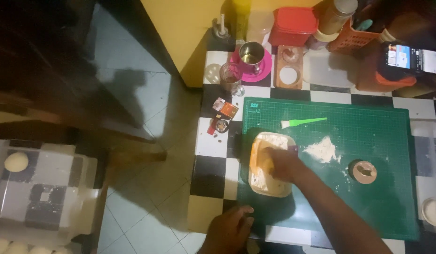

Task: The person is preparing filled buns by flattening dough balls, adding a yellow paste filling, and sealing the dough around it.

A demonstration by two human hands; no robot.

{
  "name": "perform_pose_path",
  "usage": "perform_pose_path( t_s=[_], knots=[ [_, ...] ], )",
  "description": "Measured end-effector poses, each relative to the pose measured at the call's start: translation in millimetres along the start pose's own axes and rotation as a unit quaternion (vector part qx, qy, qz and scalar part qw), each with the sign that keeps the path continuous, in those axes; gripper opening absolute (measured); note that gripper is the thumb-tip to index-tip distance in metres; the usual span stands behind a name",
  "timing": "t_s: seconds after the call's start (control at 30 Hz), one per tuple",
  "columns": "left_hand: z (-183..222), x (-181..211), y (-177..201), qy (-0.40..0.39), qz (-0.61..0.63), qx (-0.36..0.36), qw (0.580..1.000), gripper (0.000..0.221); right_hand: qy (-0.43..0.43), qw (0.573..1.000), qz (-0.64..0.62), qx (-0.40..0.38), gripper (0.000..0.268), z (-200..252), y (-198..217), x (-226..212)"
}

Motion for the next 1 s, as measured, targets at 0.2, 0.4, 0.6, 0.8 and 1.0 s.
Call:
perform_pose_path(
  t_s=[0.2,0.4,0.6,0.8,1.0],
  knots=[
    [1,3,-21,-0.007,0.012,0.028,1.000,0.048,0.001,0.975,-0.209,0.072,0.068,3,-15,31],
    [-35,-9,-73,-0.110,0.026,0.098,0.989,0.042,0.166,0.931,-0.290,0.145,0.067,62,26,72],
    [-57,69,-113,-0.396,0.025,0.160,0.904,0.024,-0.021,0.967,-0.249,0.045,0.064,99,13,166],
    [-116,124,-162,-0.487,-0.006,0.168,0.857,0.019,0.044,0.980,-0.186,0.047,0.066,91,-27,225],
    [-165,146,-181,-0.522,-0.029,0.245,0.816,0.022,0.109,0.960,-0.229,0.120,0.052,98,-28,227]
  ],
)
Point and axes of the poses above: each hand's wrist, its own z-axis away from the middle knuckle, its own y-axis out of the back of the hand, x = y × z, the point moved 4 cm from there along -z, towards the middle knuckle, and after that the axes turned 5 degrees about x, right-handed, at the moved point
